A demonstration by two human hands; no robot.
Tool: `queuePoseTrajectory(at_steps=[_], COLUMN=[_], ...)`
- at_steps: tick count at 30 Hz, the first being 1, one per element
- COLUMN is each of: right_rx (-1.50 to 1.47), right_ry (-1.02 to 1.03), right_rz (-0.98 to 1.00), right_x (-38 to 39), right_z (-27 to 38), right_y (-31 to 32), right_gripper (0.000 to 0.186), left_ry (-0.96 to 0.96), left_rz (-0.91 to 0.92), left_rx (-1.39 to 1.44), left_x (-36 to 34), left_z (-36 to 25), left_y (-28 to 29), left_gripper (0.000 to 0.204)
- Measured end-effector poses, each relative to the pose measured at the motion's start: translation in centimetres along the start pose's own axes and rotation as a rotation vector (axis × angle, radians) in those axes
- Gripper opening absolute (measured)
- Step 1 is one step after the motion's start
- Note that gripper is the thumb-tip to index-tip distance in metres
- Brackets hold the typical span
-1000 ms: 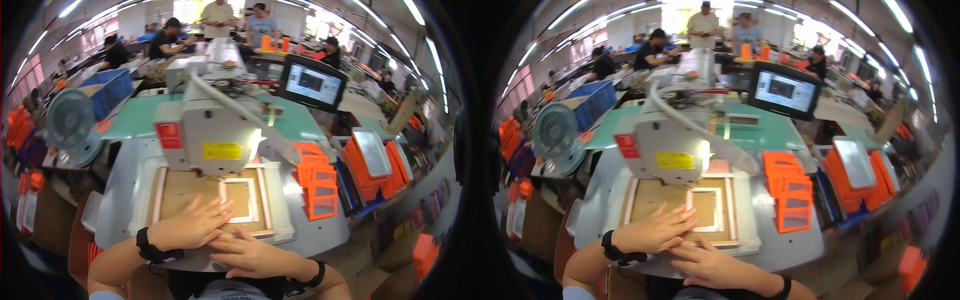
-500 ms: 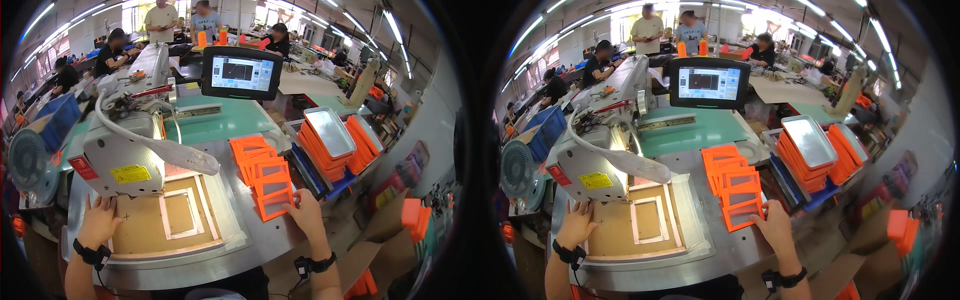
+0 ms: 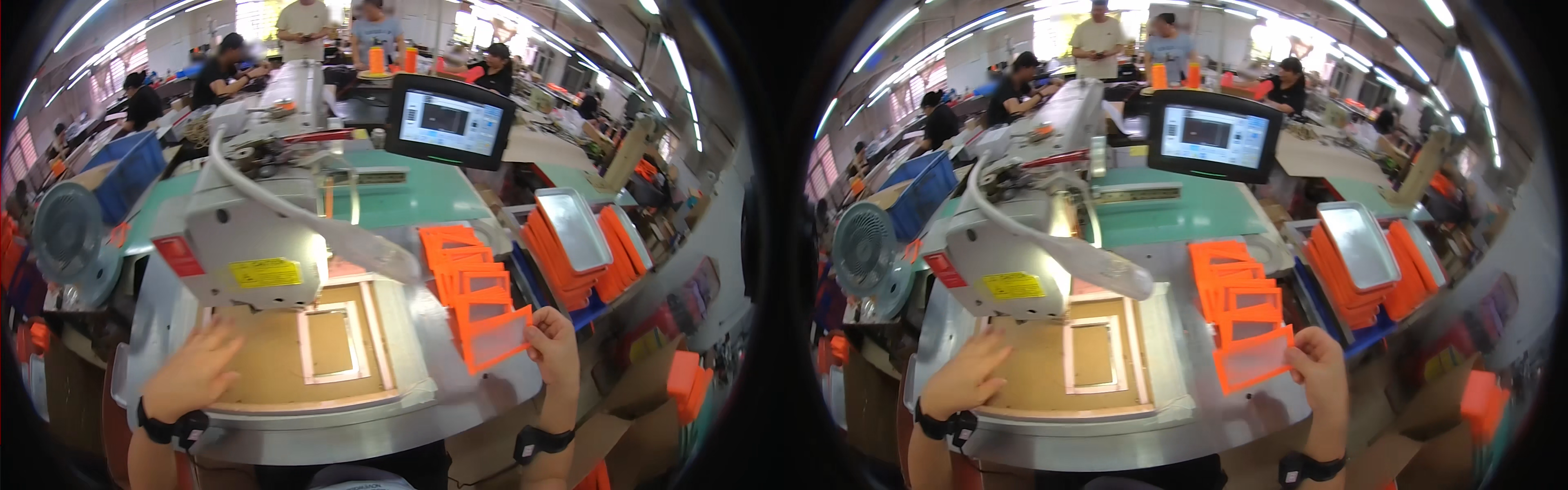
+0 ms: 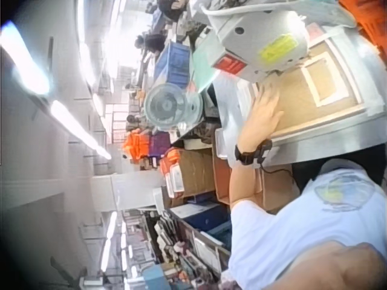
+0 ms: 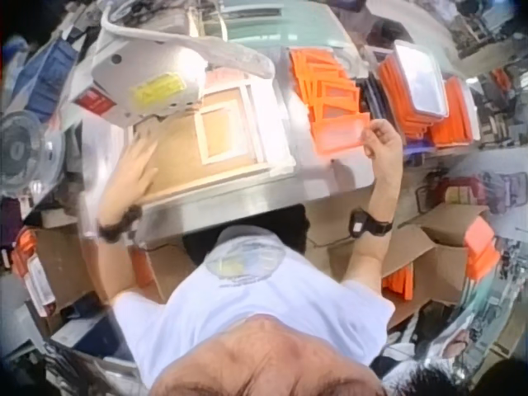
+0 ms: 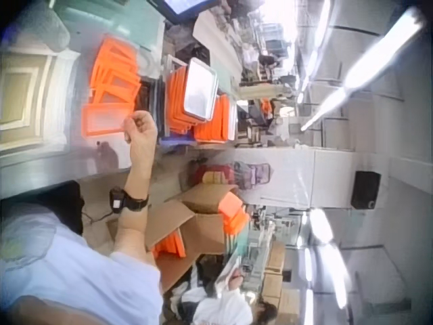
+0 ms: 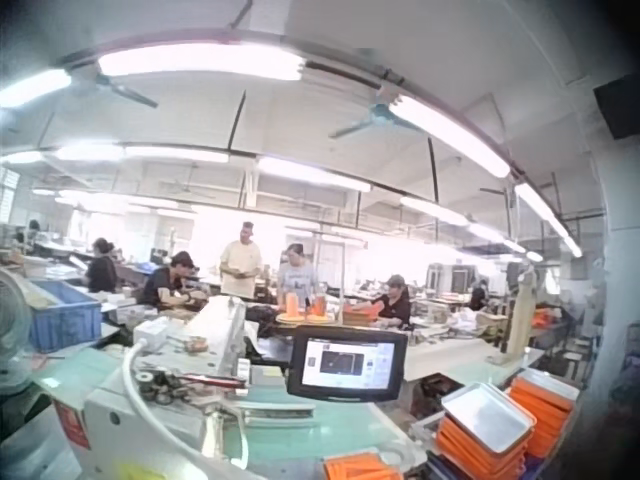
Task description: The recorder uses an industrial sewing machine to assemble orange leather bags, inserting components into a guide frame for stitching.
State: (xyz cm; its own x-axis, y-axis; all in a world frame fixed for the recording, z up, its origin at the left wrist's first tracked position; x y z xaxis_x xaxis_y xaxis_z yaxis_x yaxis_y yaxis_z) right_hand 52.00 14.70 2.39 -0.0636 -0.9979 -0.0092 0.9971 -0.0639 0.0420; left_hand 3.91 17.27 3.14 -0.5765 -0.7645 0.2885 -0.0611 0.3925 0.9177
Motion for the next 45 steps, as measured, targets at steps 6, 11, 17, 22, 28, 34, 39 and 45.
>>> queuePoseTrajectory(at_steps=[6,11,17,22,28,34,39,45], right_rx=[0.103,0.365,0.865,0.786,0.883,1.021,1.153,1.339], right_ry=[-0.077,0.037,0.371,0.333,0.362,0.451,0.650,0.787], right_rz=[0.507,0.838,0.751,0.687,0.685,0.619,0.617,0.687], right_x=[-5.8,-11.6,-12.0,-11.3,-10.8,-10.2,-8.7,-7.0], right_z=[2.2,-0.6,-0.5,-0.5,-0.6,-0.9,1.5,1.2], right_y=[-14.1,-24.0,-29.3,-29.8,-30.2,-29.9,-28.7,-28.5], right_gripper=[0.007,0.008,0.020,0.013,0.029,0.023,0.020,0.026], left_ry=[-0.292,-0.305,-0.331,-0.337,-0.235,-0.185,-0.142,-0.143], left_rz=[0.050,0.058,0.021,0.005,-0.030,-0.187,-0.182,-0.169], left_rx=[0.034,0.116,0.192,0.184,0.028,-0.101,-0.107,-0.018], left_x=[-4.4,-7.1,-6.8,-6.7,-6.8,-7.8,-8.0,-8.0], left_z=[-5.0,-4.3,-3.3,-3.3,-4.2,-4.9,-5.0,-5.2], left_y=[-1.7,-2.1,-2.3,-2.3,-2.1,-1.7,-1.7,-1.5], left_gripper=[0.049,0.040,0.039,0.040,0.046,0.053,0.054,0.053])
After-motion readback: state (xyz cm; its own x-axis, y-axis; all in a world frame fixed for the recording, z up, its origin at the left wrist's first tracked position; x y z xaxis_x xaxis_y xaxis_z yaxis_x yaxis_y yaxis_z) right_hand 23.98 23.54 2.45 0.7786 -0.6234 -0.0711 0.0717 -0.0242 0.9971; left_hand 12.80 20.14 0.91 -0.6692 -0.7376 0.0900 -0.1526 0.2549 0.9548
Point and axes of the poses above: each hand's wrist, its own x-axis away from the middle knuckle, its own y-axis out of the back of the hand, z = x × y, the point moved 10 cm from there along -x, towards the middle knuckle, and after that the axes turned 13 degrees about z, right-handed, at the moved point
